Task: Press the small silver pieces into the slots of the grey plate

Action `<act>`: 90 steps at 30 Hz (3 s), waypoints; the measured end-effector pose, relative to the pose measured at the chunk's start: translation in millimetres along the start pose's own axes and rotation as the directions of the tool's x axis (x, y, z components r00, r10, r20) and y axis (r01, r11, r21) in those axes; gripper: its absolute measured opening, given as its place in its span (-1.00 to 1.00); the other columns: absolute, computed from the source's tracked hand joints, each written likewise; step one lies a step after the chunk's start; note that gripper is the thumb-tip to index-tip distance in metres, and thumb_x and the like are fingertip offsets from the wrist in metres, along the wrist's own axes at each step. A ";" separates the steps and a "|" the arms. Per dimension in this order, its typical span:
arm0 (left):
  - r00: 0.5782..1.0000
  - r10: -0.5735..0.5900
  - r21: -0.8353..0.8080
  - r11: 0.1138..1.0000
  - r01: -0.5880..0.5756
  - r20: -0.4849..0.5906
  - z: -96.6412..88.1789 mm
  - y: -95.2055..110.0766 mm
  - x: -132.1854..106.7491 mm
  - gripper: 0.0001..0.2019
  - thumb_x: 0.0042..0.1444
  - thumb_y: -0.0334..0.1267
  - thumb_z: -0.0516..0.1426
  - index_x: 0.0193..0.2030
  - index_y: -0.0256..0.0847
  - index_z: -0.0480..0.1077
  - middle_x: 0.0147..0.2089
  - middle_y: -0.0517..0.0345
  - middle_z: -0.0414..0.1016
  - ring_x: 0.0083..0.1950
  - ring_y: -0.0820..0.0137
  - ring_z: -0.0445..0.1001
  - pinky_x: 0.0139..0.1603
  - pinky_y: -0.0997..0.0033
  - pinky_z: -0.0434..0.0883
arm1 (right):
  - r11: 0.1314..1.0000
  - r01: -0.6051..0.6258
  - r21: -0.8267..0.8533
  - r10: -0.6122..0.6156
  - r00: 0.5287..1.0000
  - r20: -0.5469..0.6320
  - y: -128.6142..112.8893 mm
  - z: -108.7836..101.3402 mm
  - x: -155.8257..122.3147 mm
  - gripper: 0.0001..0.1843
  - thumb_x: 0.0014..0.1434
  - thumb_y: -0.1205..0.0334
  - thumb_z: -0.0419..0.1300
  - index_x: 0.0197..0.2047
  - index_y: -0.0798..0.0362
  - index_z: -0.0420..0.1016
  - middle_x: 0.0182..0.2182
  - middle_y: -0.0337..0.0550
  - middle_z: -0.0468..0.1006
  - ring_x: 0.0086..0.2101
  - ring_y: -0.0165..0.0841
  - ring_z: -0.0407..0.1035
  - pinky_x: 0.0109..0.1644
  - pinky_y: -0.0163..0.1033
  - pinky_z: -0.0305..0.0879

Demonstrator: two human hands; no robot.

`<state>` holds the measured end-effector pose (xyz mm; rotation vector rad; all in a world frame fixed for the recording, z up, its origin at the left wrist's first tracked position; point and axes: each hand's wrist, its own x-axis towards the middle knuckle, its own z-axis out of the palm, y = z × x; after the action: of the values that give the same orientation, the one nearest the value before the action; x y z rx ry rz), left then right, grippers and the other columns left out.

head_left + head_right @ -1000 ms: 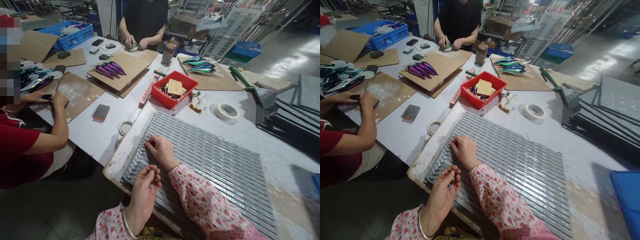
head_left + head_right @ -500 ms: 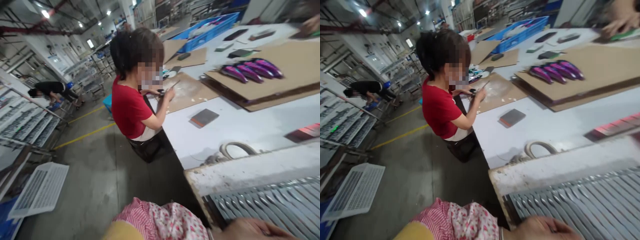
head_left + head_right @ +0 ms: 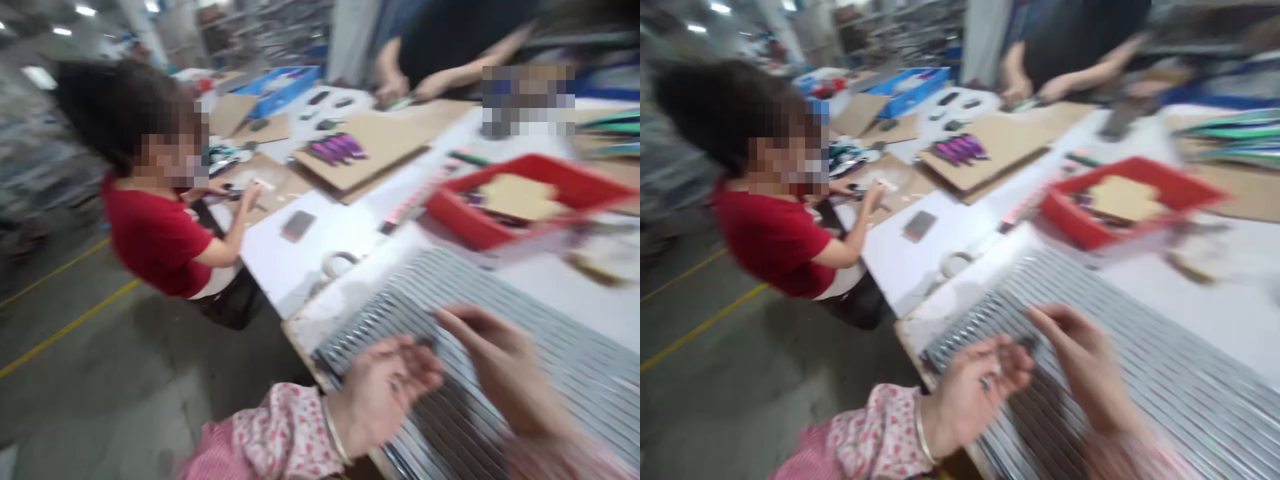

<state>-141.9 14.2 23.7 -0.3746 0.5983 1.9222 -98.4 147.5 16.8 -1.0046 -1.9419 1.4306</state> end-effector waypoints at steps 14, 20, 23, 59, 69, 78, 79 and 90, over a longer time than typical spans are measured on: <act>0.973 -0.141 0.292 0.937 0.191 -0.184 -14.1 7.6 25.5 -0.89 0.02 -0.37 0.18 -0.27 -0.29 0.40 -0.29 0.02 0.53 -0.40 0.51 0.45 -0.43 0.59 0.35 | 0.856 0.085 -0.511 -0.152 0.984 -0.090 26.2 31.3 49.4 -0.85 0.08 0.19 0.19 -0.48 0.05 0.46 -0.52 -0.22 0.49 -0.39 -0.34 0.27 -0.29 -0.26 0.07; 0.985 -0.121 0.276 0.949 0.151 -0.125 -16.1 4.6 28.9 -0.84 -0.07 -0.37 0.26 -0.29 -0.32 0.47 -0.32 0.11 0.47 -0.40 0.59 0.38 -0.40 0.62 0.34 | 0.721 0.079 -0.688 -0.200 0.975 -0.097 25.4 40.7 46.8 -0.82 0.09 0.15 0.19 -0.49 0.03 0.40 -0.45 -0.22 0.51 -0.32 -0.29 0.27 -0.27 -0.22 0.01; 0.988 -0.124 0.279 0.949 0.145 -0.093 -16.2 5.2 28.6 -0.77 -0.12 -0.36 0.29 -0.26 -0.31 0.48 -0.39 0.17 0.44 -0.46 0.64 0.33 -0.44 0.66 0.31 | 0.722 0.071 -0.688 -0.188 0.978 -0.096 26.1 42.0 48.1 -0.83 0.07 0.16 0.20 -0.49 0.03 0.38 -0.46 -0.23 0.50 -0.33 -0.29 0.25 -0.28 -0.22 0.01; 0.963 -0.165 0.187 0.961 0.206 -0.211 -7.5 10.5 27.4 -0.85 0.15 -0.39 0.04 -0.18 -0.33 0.40 -0.22 -0.04 0.55 -0.30 0.44 0.52 -0.33 0.51 0.47 | 0.679 0.080 -0.729 -0.232 0.966 -0.110 30.2 32.2 54.5 -0.79 0.14 0.11 0.15 -0.45 0.04 0.38 -0.42 -0.19 0.49 -0.30 -0.28 0.25 -0.27 -0.23 -0.01; 0.972 -0.197 0.095 0.973 0.210 -0.131 -6.2 11.8 27.1 -0.71 0.17 -0.23 0.01 -0.08 -0.35 0.40 -0.04 -0.12 0.47 -0.06 0.28 0.47 -0.06 0.31 0.43 | 0.759 0.068 -0.648 -0.186 0.976 -0.116 23.8 28.6 52.6 -0.78 0.14 0.10 0.16 -0.44 0.05 0.39 -0.42 -0.18 0.48 -0.31 -0.29 0.24 -0.24 -0.24 0.05; 0.985 -0.164 0.059 0.984 0.167 -0.057 -5.6 12.2 29.3 -0.65 0.17 -0.09 0.00 -0.16 -0.33 0.44 -0.17 -0.05 0.51 -0.07 0.34 0.43 -0.10 0.41 0.40 | 0.769 0.576 -0.278 -0.293 0.704 0.647 -8.0 -7.5 0.9 -0.84 0.09 0.10 0.24 -0.30 -0.01 0.53 -0.38 -0.19 0.47 -0.29 -0.36 0.25 -0.17 -0.27 0.14; 0.986 -0.159 0.071 0.984 0.162 -0.046 -5.9 11.9 29.5 -0.65 0.17 -0.10 -0.01 -0.15 -0.33 0.44 -0.17 -0.04 0.50 -0.07 0.35 0.43 -0.13 0.43 0.40 | 0.766 0.567 -0.305 -0.283 0.722 0.631 -6.2 -4.7 -3.3 -0.85 0.09 0.12 0.23 -0.31 0.00 0.53 -0.38 -0.19 0.47 -0.28 -0.36 0.25 -0.17 -0.27 0.14; 0.988 -0.137 0.041 0.989 0.140 -0.072 -8.9 9.9 28.6 -0.73 0.20 -0.19 -0.01 -0.27 -0.29 0.45 -0.25 0.07 0.51 -0.20 0.44 0.46 -0.18 0.46 0.42 | 0.815 0.537 -0.216 -0.351 0.755 0.553 -9.5 2.9 2.0 -0.86 0.21 0.30 0.05 -0.26 0.08 0.44 -0.37 -0.12 0.48 -0.31 -0.36 0.31 -0.20 -0.27 0.23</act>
<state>-162.7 27.5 4.1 -0.4435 0.6439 1.7659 -104.2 145.9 24.9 -0.2398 -2.6680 1.1231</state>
